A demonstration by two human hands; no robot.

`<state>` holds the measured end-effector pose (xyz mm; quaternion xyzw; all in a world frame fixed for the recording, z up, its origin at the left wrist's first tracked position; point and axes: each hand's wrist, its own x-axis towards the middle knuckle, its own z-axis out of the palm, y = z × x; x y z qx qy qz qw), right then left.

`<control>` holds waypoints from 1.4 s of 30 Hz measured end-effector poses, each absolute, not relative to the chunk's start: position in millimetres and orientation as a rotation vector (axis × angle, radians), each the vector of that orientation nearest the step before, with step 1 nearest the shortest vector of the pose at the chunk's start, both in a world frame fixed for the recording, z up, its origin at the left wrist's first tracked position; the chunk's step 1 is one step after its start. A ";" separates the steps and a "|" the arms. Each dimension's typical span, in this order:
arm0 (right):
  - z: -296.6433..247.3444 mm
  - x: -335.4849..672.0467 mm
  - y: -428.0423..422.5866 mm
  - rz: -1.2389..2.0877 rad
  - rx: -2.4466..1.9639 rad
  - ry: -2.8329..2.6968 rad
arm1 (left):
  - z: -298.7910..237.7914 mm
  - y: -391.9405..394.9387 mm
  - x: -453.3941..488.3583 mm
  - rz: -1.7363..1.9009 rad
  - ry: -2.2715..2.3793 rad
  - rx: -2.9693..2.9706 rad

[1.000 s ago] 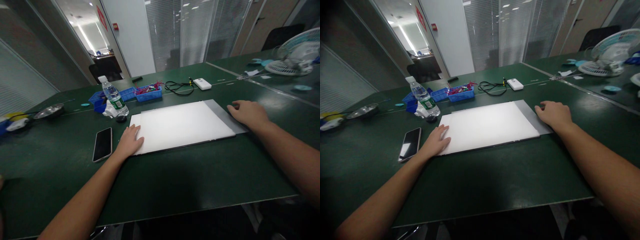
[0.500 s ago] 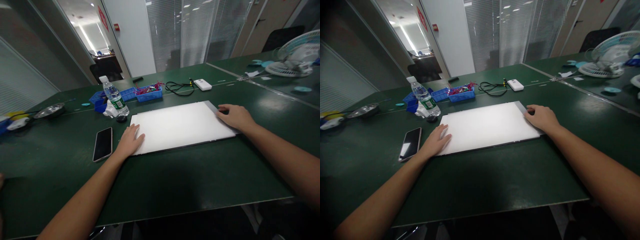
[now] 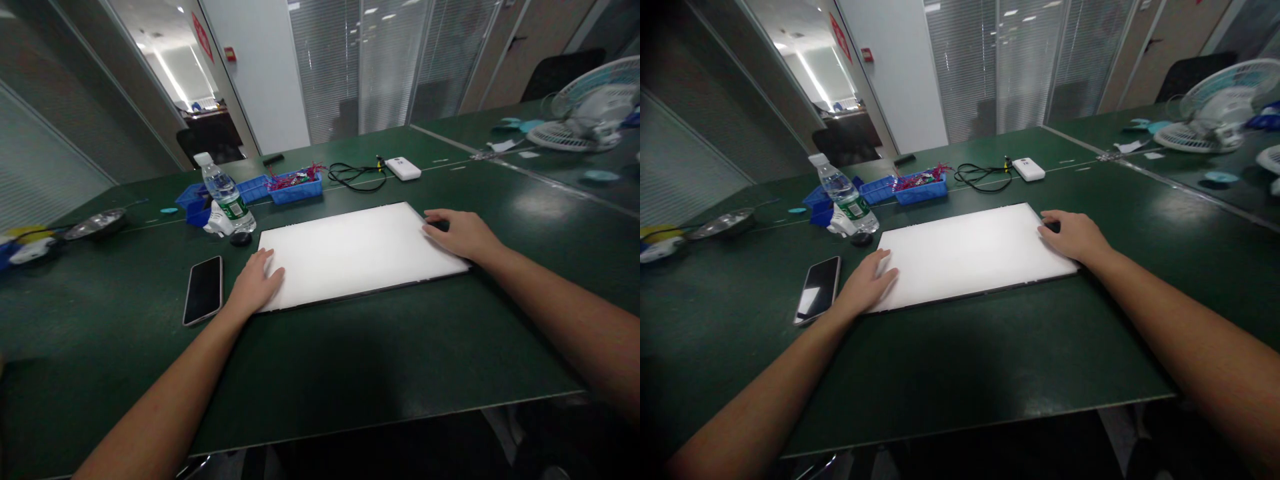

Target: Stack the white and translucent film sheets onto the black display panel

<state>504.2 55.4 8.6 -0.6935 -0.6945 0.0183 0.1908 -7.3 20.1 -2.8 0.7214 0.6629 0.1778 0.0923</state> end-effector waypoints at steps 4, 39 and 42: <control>6.9 504.6 55.2 0.052 -1.929 -1.954 | -2.4 21.0 -9.4 0.546 1.976 2.136; 9.5 502.9 54.6 0.069 -1.872 -1.937 | -3.7 21.0 -9.3 0.437 2.021 2.141; 8.7 501.8 56.2 0.087 -1.946 -1.862 | -3.3 19.0 -7.1 0.453 2.027 2.161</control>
